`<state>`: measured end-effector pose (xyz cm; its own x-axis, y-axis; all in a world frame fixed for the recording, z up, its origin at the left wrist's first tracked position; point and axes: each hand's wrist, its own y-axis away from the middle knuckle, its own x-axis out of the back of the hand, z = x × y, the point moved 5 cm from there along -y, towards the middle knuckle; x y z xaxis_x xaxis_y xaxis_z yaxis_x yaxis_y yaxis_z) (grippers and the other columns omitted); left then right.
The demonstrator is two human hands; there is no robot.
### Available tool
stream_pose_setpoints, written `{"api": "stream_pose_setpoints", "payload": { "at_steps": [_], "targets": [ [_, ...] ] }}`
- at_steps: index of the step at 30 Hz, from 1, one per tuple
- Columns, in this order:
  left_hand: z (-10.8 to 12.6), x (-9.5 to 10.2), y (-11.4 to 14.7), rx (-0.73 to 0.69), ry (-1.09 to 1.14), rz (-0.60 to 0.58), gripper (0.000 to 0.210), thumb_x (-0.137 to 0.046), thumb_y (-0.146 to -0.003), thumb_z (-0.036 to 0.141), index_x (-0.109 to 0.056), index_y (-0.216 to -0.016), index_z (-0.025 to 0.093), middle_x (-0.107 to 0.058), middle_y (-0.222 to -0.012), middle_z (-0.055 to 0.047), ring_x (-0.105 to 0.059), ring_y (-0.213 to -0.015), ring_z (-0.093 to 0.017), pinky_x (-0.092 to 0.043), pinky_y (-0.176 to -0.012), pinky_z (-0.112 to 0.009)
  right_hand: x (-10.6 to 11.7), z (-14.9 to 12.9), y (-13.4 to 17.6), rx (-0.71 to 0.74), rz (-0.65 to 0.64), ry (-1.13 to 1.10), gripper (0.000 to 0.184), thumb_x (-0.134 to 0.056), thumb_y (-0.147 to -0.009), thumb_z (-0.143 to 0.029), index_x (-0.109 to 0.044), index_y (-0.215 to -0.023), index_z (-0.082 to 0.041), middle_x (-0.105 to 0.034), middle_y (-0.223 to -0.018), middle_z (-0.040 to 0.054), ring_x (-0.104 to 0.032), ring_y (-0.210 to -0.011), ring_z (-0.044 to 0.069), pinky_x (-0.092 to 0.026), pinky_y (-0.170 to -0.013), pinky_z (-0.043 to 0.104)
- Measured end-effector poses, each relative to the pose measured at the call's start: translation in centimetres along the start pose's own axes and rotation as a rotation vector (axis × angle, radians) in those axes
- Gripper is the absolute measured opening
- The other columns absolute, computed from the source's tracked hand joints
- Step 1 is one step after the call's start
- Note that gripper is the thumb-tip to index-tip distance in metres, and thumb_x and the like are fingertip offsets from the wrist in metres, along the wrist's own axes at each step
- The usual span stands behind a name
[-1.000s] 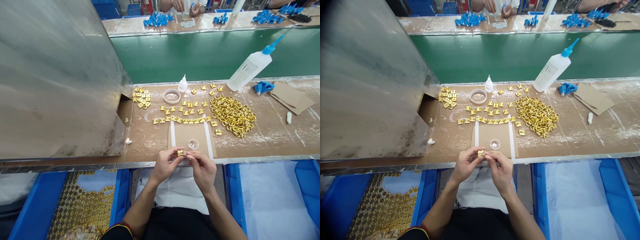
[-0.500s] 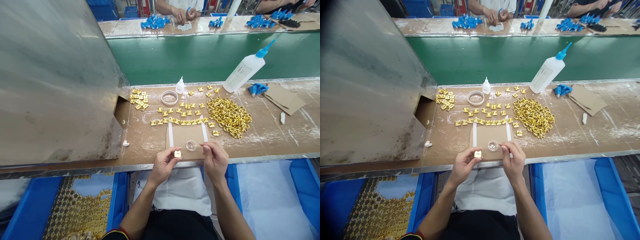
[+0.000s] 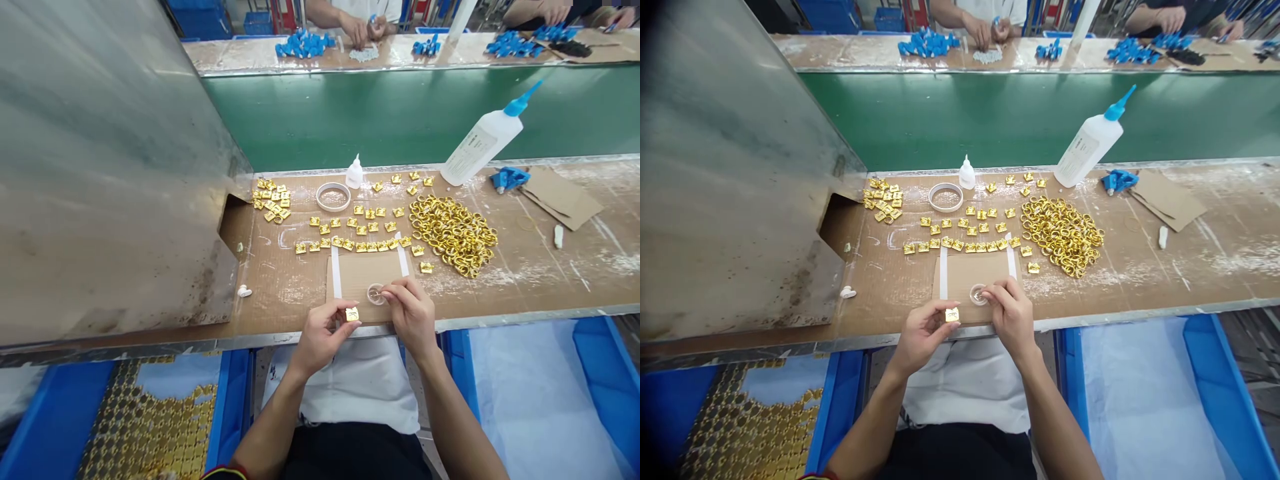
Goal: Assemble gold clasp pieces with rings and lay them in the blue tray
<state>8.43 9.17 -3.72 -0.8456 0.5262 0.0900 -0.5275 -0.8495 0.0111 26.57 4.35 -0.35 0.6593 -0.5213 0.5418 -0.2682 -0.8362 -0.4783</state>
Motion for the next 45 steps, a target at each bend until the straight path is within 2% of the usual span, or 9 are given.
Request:
{"api": "stream_pose_setpoints", "payload": {
  "at_steps": [9, 15, 24, 30, 37, 41, 45],
  "targets": [
    [-0.1, 0.1, 0.1, 0.013, -0.01, -0.04, 0.029, -0.072, -0.087, 0.036, -0.075, -0.107, 0.015, -0.07, -0.08, -0.005, -0.064, -0.068, -0.015, -0.053, -0.062, -0.024, -0.4, 0.2, -0.3, -0.017, 0.019, -0.056, 0.023, -0.057, -0.1, -0.023, -0.077, -0.089, -0.024, -0.062, -0.078, 0.0035, -0.062, -0.07, 0.018, -0.053, -0.063, 0.029],
    [-0.3, 0.0, 0.1, 0.018, -0.019, -0.049, 0.03, -0.073, -0.087, 0.036, -0.076, -0.108, 0.014, -0.073, -0.081, -0.007, -0.068, -0.07, -0.017, -0.056, -0.066, -0.025, -0.2, 0.5, -0.3, -0.075, 0.015, -0.122, 0.025, -0.057, -0.1, -0.028, -0.076, -0.085, -0.023, -0.065, -0.077, 0.0043, -0.063, -0.071, 0.019, -0.053, -0.064, 0.031],
    [0.0, -0.1, 0.2, 0.03, 0.031, -0.084, 0.03, -0.071, -0.089, 0.033, -0.074, -0.112, 0.014, -0.081, -0.091, -0.011, -0.075, -0.081, -0.021, -0.061, -0.07, -0.028, 0.7, 1.4, -0.1, -0.3, 0.118, -0.339, 0.037, -0.059, -0.099, -0.048, -0.072, -0.077, -0.021, -0.07, -0.072, 0.0044, -0.062, -0.057, 0.016, -0.048, -0.047, 0.027],
    [0.2, -0.3, 0.1, 0.035, 0.111, -0.126, 0.029, -0.072, -0.088, 0.031, -0.074, -0.112, 0.014, -0.082, -0.091, -0.011, -0.077, -0.081, -0.021, -0.061, -0.072, -0.029, 1.9, 0.2, 1.9, -0.396, 0.287, -0.361, 0.033, -0.061, -0.099, -0.046, -0.075, -0.086, -0.02, -0.075, -0.072, 0.0037, -0.065, -0.053, 0.016, -0.055, -0.056, 0.029],
    [0.1, -0.1, 0.1, 0.01, 0.022, -0.125, 0.029, -0.074, -0.086, 0.03, -0.077, -0.111, 0.015, -0.081, -0.092, -0.01, -0.074, -0.078, -0.02, -0.059, -0.073, -0.028, 0.4, -2.9, 2.8, -0.372, 0.149, -0.471, 0.026, -0.061, -0.101, -0.039, -0.076, -0.088, -0.023, -0.079, -0.08, 0.0036, -0.066, -0.05, 0.014, -0.056, -0.05, 0.026],
    [0.4, -0.3, -0.1, -0.004, 0.069, -0.135, 0.028, -0.073, -0.085, 0.028, -0.077, -0.11, 0.016, -0.081, -0.102, -0.011, -0.074, -0.082, -0.02, -0.059, -0.075, -0.028, -0.4, -3.0, 2.6, -0.406, 0.119, -0.455, 0.03, -0.061, -0.1, -0.045, -0.076, -0.086, -0.023, -0.077, -0.074, 0.0027, -0.066, -0.049, 0.015, -0.057, -0.048, 0.027],
    [0.3, -0.3, -0.1, -0.01, 0.036, -0.119, 0.028, -0.073, -0.085, 0.028, -0.077, -0.11, 0.015, -0.08, -0.093, -0.01, -0.071, -0.074, -0.018, -0.056, -0.069, -0.026, -0.6, -2.8, 2.8, -0.429, 0.095, -0.477, 0.028, -0.063, -0.099, -0.044, -0.077, -0.087, -0.023, -0.077, -0.073, 0.0021, -0.068, -0.049, 0.016, -0.057, -0.049, 0.026]
  ]
}}
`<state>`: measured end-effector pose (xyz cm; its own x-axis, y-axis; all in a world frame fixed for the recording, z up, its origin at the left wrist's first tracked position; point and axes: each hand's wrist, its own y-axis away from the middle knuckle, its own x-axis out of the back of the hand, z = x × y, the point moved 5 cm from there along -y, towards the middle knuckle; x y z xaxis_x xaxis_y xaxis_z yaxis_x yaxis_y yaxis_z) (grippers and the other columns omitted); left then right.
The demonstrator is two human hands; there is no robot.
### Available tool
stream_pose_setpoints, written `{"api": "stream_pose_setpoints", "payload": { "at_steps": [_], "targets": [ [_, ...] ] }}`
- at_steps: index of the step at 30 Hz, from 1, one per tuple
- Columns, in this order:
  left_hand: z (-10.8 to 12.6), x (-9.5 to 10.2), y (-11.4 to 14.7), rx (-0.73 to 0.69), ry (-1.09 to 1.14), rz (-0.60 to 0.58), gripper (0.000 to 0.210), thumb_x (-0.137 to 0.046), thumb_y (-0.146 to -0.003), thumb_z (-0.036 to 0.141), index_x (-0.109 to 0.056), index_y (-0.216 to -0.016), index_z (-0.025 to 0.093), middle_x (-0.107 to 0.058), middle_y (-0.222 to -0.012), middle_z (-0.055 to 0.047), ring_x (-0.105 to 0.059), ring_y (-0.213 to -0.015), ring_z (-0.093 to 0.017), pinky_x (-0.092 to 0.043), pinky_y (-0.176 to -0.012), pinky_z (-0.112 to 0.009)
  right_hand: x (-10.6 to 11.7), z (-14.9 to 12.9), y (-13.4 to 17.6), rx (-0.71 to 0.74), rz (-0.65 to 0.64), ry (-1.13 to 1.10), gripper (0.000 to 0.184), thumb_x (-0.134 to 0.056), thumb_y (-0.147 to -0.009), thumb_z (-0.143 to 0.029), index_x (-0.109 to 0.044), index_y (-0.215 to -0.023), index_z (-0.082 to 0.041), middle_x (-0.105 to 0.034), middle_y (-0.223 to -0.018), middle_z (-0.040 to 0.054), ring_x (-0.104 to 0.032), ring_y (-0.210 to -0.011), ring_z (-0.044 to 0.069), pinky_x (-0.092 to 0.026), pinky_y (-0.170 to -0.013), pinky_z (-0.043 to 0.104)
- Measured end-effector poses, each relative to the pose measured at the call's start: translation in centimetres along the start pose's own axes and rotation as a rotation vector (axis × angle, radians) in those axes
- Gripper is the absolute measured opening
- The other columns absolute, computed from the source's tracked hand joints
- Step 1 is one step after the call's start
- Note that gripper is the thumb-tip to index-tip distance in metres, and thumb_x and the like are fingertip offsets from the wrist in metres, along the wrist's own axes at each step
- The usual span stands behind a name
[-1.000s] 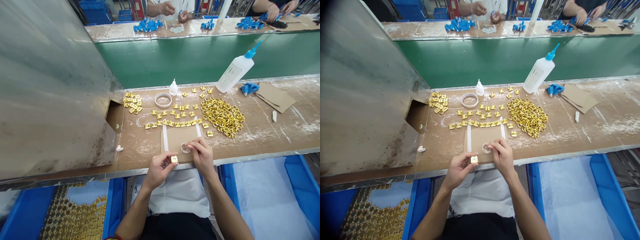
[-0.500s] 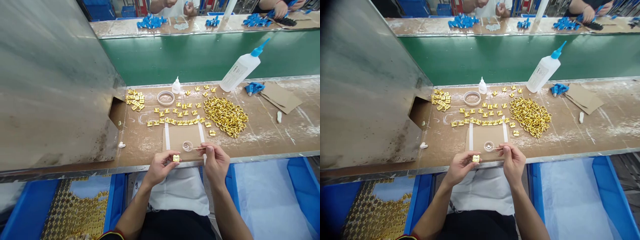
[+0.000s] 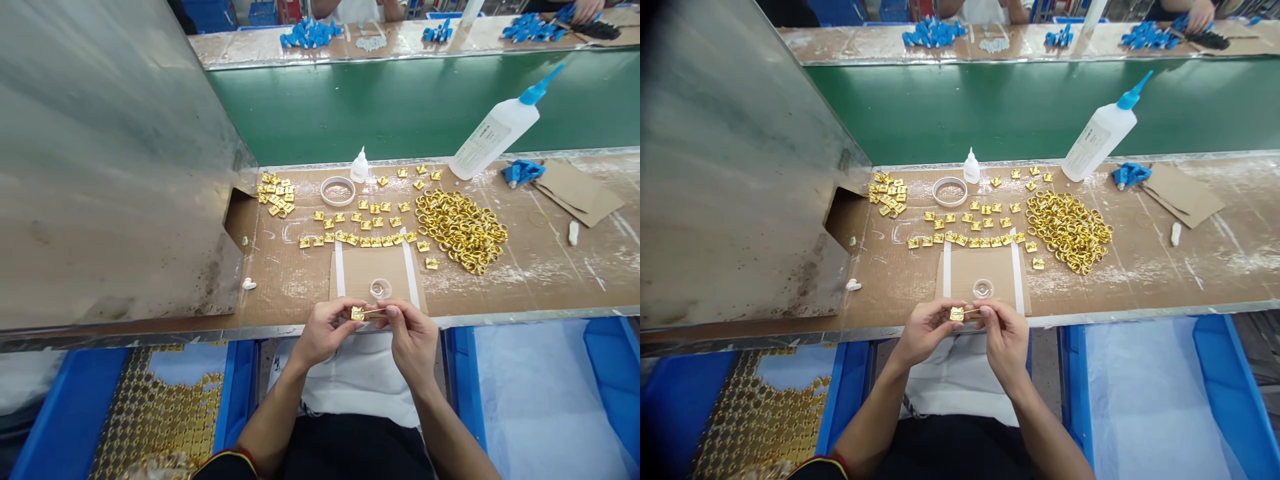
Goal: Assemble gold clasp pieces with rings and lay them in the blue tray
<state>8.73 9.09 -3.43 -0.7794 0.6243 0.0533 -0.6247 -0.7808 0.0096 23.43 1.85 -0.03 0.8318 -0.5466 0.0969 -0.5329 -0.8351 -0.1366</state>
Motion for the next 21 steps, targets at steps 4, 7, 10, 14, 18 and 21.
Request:
{"api": "stream_pose_setpoints", "payload": {
  "at_steps": [4, 7, 10, 14, 18, 21],
  "targets": [
    [-0.32, 0.08, 0.13, -0.001, -0.022, 0.007, 0.03, -0.074, -0.086, 0.03, -0.077, -0.111, 0.014, -0.079, -0.088, -0.009, -0.072, -0.076, -0.019, -0.057, -0.071, -0.027, -0.03, 0.19, 0.16, -0.02, -0.006, -0.004, 0.03, -0.063, -0.098, -0.046, -0.078, -0.087, -0.022, -0.078, -0.074, 0.003, -0.068, -0.049, 0.016, -0.058, -0.048, 0.026],
    [-0.59, 0.07, 0.23, 0.002, -0.011, -0.001, 0.033, -0.073, -0.087, 0.032, -0.076, -0.113, 0.014, -0.079, -0.089, -0.01, -0.072, -0.077, -0.02, -0.057, -0.073, -0.028, -0.13, 0.29, 0.19, -0.034, -0.006, -0.003, 0.029, -0.064, -0.098, -0.045, -0.078, -0.087, -0.022, -0.078, -0.073, 0.0028, -0.068, -0.049, 0.016, -0.058, -0.049, 0.026],
    [-0.68, 0.1, 0.27, -0.006, -0.015, 0.002, 0.034, -0.073, -0.087, 0.033, -0.076, -0.114, 0.014, -0.079, -0.089, -0.01, -0.072, -0.077, -0.02, -0.057, -0.073, -0.028, -0.26, 0.26, 0.19, -0.029, -0.01, -0.011, 0.026, -0.065, -0.098, -0.042, -0.078, -0.088, -0.022, -0.079, -0.075, 0.0022, -0.068, -0.05, 0.015, -0.059, -0.05, 0.025],
    [-0.49, 0.1, 0.21, -0.022, -0.036, 0.006, 0.033, -0.073, -0.087, 0.033, -0.077, -0.114, 0.014, -0.078, -0.085, -0.008, -0.071, -0.075, -0.019, -0.056, -0.07, -0.027, -0.38, 0.07, 0.24, 0.007, -0.017, 0.001, 0.024, -0.064, -0.099, -0.038, -0.079, -0.088, -0.023, -0.08, -0.077, 0.0025, -0.069, -0.051, 0.014, -0.059, -0.05, 0.023],
    [-0.14, 0.07, 0.14, -0.046, -0.055, 0.014, 0.031, -0.073, -0.087, 0.031, -0.077, -0.113, 0.014, -0.076, -0.078, -0.006, -0.067, -0.067, -0.017, -0.054, -0.065, -0.025, -0.45, -0.05, 0.24, 0.041, -0.029, 0.02, 0.021, -0.063, -0.099, -0.033, -0.079, -0.089, -0.023, -0.08, -0.08, 0.0028, -0.07, -0.055, 0.014, -0.059, -0.051, 0.023],
    [0.0, 0.06, 0.12, -0.059, -0.058, 0.021, 0.03, -0.073, -0.087, 0.031, -0.077, -0.112, 0.014, -0.074, -0.075, -0.005, -0.065, -0.064, -0.015, -0.053, -0.063, -0.024, -0.48, -0.11, 0.22, 0.068, -0.04, 0.036, 0.021, -0.062, -0.099, -0.03, -0.079, -0.09, -0.023, -0.08, -0.08, 0.0029, -0.07, -0.055, 0.014, -0.059, -0.051, 0.023]
  ]
}}
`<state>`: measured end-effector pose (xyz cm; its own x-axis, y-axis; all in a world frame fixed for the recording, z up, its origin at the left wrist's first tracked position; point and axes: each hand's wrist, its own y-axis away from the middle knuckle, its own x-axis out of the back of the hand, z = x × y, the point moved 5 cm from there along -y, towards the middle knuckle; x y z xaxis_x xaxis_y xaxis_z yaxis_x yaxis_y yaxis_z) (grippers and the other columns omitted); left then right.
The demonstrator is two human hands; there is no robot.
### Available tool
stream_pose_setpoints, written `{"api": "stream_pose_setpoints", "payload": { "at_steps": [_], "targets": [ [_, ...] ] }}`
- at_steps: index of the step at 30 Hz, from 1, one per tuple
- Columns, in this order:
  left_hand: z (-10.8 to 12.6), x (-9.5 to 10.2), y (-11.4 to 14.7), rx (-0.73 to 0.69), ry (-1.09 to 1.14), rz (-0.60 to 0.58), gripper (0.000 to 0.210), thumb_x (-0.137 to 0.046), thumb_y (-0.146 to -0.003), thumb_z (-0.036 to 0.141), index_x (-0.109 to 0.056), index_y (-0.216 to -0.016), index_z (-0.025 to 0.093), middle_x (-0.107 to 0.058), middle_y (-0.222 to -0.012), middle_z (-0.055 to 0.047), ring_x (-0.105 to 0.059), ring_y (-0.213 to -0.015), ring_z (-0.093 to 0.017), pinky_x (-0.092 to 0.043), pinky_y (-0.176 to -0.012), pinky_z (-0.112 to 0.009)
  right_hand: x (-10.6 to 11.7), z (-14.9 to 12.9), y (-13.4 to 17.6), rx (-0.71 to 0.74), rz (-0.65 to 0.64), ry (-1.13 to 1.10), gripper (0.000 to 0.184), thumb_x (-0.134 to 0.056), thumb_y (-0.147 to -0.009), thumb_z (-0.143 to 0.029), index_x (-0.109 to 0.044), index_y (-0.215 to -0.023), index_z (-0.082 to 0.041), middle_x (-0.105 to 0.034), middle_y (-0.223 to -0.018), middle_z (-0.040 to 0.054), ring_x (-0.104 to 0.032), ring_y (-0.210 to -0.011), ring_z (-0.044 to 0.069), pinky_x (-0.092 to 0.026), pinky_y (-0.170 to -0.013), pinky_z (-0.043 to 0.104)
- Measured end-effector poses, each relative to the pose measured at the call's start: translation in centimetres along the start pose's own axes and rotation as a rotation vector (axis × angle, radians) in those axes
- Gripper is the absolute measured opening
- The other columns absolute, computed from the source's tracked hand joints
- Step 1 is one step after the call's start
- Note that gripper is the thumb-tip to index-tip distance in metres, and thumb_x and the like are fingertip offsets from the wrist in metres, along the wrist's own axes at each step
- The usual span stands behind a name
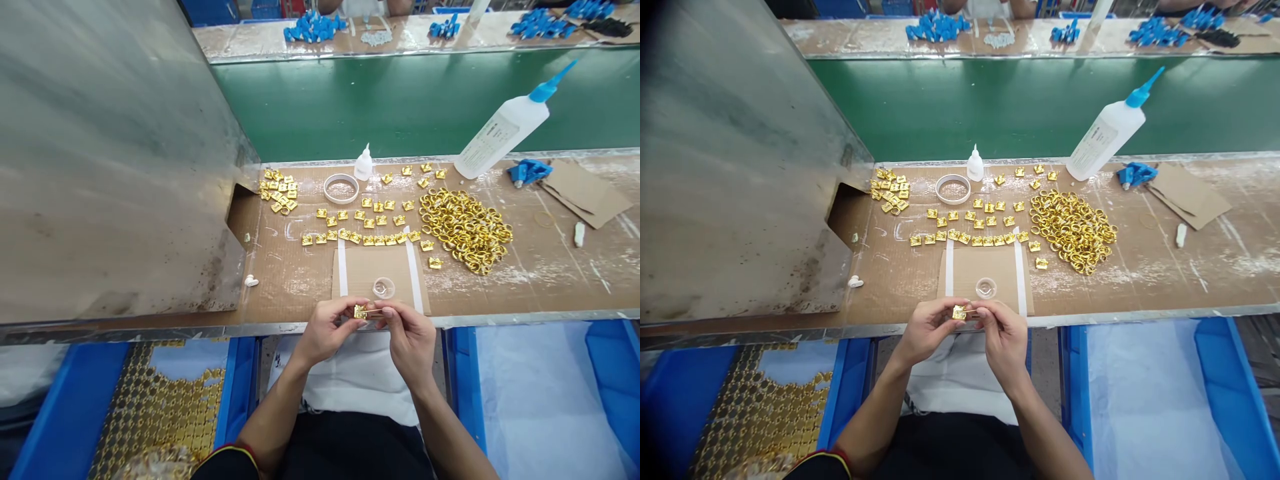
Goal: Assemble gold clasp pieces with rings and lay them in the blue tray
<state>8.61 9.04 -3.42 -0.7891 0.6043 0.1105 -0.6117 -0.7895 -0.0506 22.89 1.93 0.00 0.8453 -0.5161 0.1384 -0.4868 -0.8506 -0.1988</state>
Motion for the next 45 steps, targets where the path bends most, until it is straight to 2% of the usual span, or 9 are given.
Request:
{"api": "stream_pose_setpoints", "payload": {
  "at_steps": [9, 23, 34, 45],
  "targets": [
    [0.19, 0.09, -0.04, -0.024, -0.014, 0.008, 0.029, -0.073, -0.087, 0.03, -0.077, -0.111, 0.014, -0.074, -0.075, -0.005, -0.064, -0.063, -0.015, -0.052, -0.061, -0.023, 0.18, -0.12, 0.03, 0.038, -0.045, 0.013, 0.019, -0.06, -0.099, -0.021, -0.078, -0.093, -0.024, -0.081, -0.085, 0.0012, -0.069, -0.056, 0.012, -0.058, -0.053, 0.02],
    [0.1, -0.01, 0.06, -0.019, -0.008, 0.011, 0.029, -0.073, -0.087, 0.029, -0.077, -0.112, 0.015, -0.076, -0.078, -0.006, -0.065, -0.066, -0.015, -0.053, -0.064, -0.024, 0.28, 0.06, 0.05, 0.027, -0.067, 0.081, 0.021, -0.058, -0.101, -0.028, -0.077, -0.094, -0.024, -0.081, -0.087, 0.003, -0.069, -0.055, 0.014, -0.059, -0.054, 0.025],
    [0.33, 0.03, 0.02, -0.01, -0.047, 0.01, 0.031, -0.071, -0.089, 0.035, -0.077, -0.112, 0.014, -0.074, -0.077, -0.005, -0.063, -0.064, -0.015, -0.052, -0.064, -0.025, 0.35, 0.16, 0.04, 0.026, -0.083, 0.05, 0.021, -0.058, -0.101, -0.029, -0.077, -0.094, -0.023, -0.081, -0.087, 0.0035, -0.068, -0.052, 0.014, -0.058, -0.053, 0.026],
    [0.27, 0.06, 0.06, -0.009, -0.036, 0.008, 0.031, -0.071, -0.089, 0.033, -0.077, -0.113, 0.014, -0.073, -0.078, -0.006, -0.062, -0.065, -0.015, -0.051, -0.063, -0.025, 0.29, 0.22, 0.11, -0.001, -0.082, 0.034, 0.021, -0.058, -0.1, -0.028, -0.078, -0.096, -0.024, -0.081, -0.089, 0.004, -0.069, -0.056, 0.015, -0.06, -0.056, 0.027]
  ]
}}
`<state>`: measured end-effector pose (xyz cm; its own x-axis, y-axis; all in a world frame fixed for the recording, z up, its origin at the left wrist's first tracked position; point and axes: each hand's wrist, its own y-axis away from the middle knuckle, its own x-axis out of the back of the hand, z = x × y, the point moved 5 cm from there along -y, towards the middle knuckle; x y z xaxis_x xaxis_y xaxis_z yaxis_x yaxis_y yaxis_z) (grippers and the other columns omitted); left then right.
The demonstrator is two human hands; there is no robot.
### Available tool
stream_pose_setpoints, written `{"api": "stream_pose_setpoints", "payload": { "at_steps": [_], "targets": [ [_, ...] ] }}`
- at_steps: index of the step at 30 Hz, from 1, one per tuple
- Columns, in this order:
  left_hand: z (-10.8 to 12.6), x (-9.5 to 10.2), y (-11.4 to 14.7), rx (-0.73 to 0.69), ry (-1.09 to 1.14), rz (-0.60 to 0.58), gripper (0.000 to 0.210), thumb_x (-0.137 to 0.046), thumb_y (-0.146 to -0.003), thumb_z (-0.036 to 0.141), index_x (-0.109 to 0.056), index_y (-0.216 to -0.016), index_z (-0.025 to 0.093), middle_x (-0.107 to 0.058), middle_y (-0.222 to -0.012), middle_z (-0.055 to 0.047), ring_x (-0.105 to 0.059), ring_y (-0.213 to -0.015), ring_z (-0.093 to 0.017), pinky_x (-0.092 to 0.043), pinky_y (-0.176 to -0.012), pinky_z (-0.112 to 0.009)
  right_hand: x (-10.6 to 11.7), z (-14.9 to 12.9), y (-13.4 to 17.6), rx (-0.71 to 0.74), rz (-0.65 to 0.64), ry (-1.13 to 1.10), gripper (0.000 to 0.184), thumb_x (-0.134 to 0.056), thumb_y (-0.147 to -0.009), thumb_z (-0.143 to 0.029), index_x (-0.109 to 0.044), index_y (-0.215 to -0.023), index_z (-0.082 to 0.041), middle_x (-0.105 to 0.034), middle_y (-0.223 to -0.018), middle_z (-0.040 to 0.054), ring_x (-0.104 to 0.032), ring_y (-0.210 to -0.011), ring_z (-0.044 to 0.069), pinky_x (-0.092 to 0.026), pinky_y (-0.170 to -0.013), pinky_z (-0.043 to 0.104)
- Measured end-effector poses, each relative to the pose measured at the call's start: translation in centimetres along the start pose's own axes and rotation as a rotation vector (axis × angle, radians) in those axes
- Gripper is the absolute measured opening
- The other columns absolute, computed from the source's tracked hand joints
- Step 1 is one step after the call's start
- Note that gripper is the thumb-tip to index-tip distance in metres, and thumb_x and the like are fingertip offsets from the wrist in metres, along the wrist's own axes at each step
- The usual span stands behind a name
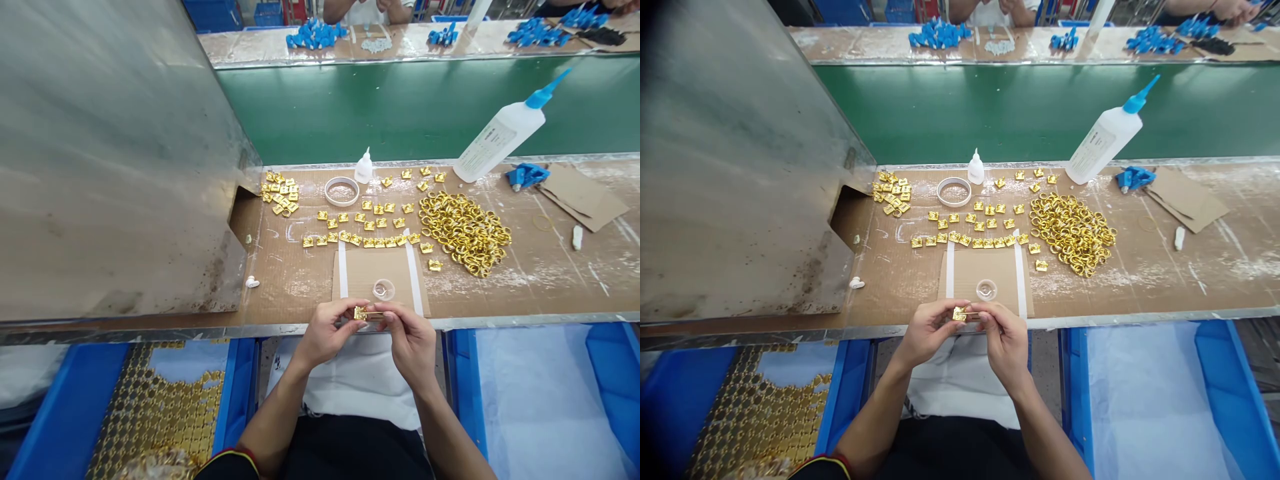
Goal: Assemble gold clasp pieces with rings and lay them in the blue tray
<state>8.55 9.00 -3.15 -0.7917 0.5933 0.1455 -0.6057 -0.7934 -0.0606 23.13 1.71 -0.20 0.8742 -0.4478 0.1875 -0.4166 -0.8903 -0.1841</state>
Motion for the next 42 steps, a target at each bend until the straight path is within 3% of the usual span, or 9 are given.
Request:
{"api": "stream_pose_setpoints", "payload": {
  "at_steps": [9, 14, 42],
  "targets": [
    [-0.21, -0.06, 0.05, 0.01, 0.022, -0.004, 0.032, -0.071, -0.089, 0.035, -0.076, -0.113, 0.014, -0.073, -0.077, -0.005, -0.063, -0.065, -0.015, -0.053, -0.064, -0.025, 0.02, 0.14, -0.03, -0.011, -0.007, 0.013, 0.023, -0.058, -0.101, -0.033, -0.077, -0.094, -0.024, -0.081, -0.088, 0.0039, -0.068, -0.055, 0.015, -0.06, -0.056, 0.027],
    [-0.29, 0.01, 0.07, 0.028, 0.023, -0.005, 0.033, -0.071, -0.089, 0.035, -0.076, -0.114, 0.014, -0.077, -0.086, -0.009, -0.067, -0.072, -0.018, -0.055, -0.069, -0.027, -0.07, 0.17, -0.02, -0.016, -0.011, 0.003, 0.025, -0.057, -0.102, -0.035, -0.078, -0.093, -0.024, -0.081, -0.088, 0.0044, -0.068, -0.056, 0.016, -0.061, -0.057, 0.028],
    [-0.28, 0.01, 0.07, 0.019, 0.002, -0.008, 0.031, -0.07, -0.089, 0.032, -0.077, -0.114, 0.014, -0.074, -0.08, -0.007, -0.063, -0.066, -0.016, -0.053, -0.064, -0.025, 0.02, 0.24, -0.28, -0.035, -0.009, -0.025, 0.026, -0.058, -0.101, -0.039, -0.076, -0.091, -0.023, -0.081, -0.085, 0.0047, -0.069, -0.053, 0.016, -0.062, -0.055, 0.029]
  ]
}}
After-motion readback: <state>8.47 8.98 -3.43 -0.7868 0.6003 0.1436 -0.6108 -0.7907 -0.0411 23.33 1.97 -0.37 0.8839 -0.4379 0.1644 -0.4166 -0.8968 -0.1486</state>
